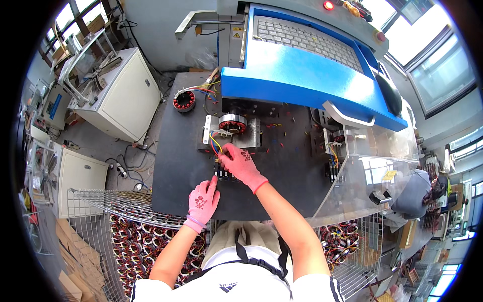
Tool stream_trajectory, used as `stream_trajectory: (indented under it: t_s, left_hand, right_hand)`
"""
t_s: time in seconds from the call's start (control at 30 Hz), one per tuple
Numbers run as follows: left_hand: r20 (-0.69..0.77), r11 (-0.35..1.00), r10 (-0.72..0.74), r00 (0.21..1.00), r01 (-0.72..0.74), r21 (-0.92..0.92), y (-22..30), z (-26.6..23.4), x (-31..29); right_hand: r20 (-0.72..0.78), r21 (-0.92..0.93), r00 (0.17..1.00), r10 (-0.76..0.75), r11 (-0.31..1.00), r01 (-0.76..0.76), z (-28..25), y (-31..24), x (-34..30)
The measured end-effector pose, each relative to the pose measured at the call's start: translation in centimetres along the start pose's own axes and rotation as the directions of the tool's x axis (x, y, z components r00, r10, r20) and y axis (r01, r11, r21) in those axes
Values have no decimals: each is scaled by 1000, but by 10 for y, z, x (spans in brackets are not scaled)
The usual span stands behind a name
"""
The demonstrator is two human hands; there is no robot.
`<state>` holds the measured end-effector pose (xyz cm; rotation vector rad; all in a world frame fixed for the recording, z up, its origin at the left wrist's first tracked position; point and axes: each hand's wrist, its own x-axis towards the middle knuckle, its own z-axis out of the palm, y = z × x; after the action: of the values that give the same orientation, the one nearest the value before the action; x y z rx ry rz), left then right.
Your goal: The person takes a motor component from a metal basket, places it into a fixture on a desk, and secures several colored wires into designated slots.
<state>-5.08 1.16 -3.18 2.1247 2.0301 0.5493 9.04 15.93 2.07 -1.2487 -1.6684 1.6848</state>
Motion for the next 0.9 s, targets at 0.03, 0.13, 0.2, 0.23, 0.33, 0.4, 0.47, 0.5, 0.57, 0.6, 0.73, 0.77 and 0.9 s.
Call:
stream_trajectory:
  t_s: [0.03,0.13,0.2,0.23,0.33,0.4,0.47,0.5,0.57,0.6,0.73,0.77,0.9]
  left_hand:
    - [18,1000,0,1000,-1,20,0,0,0]
    - [57,998,-3,998,0,57,2,-1,0]
    - [77,997,-8,997,2,81,3,-2,-1]
    - [83,996,-10,997,3,92,2,-2,-1]
    - [85,998,-9,996,4,66,0,-3,-3]
    - [37,996,-6,999,10,-90,-5,-1,-4]
    - [-57,935,-19,998,-3,-355,-10,-2,3]
    - [108,814,-181,978,211,-542,-11,-6,-2]
    - [72,642,-332,941,281,-713,-26,1,-7]
    - [79,609,-343,936,285,-740,-28,9,-3]
    - [40,510,-354,934,229,-829,-90,109,-5]
    - [199,394,-394,897,360,-845,-69,78,-1]
    - [25,623,-301,953,217,-751,-30,24,0]
  right_hand:
    - [-11,10,1000,1,1000,-1,1,0,-1]
    - [-30,11,999,20,1000,-20,4,0,-3]
    - [-38,35,999,-22,999,23,7,6,-2]
    - [-44,44,998,-44,998,46,9,8,-1]
    - [-42,23,998,-54,998,55,13,12,1]
    - [-68,-20,993,-97,995,96,18,17,5]
    - [-87,-111,983,-161,982,151,16,21,8]
    - [-92,-178,976,-199,967,181,16,23,7]
    - [-115,-304,960,-255,929,211,23,-4,2]
    - [-131,-380,947,-294,897,226,19,-4,-4]
    - [205,-868,660,-722,178,464,5,11,-23]
    - [242,-836,739,-629,252,488,-4,5,-41]
    - [84,-338,972,-220,911,236,-22,-62,-135]
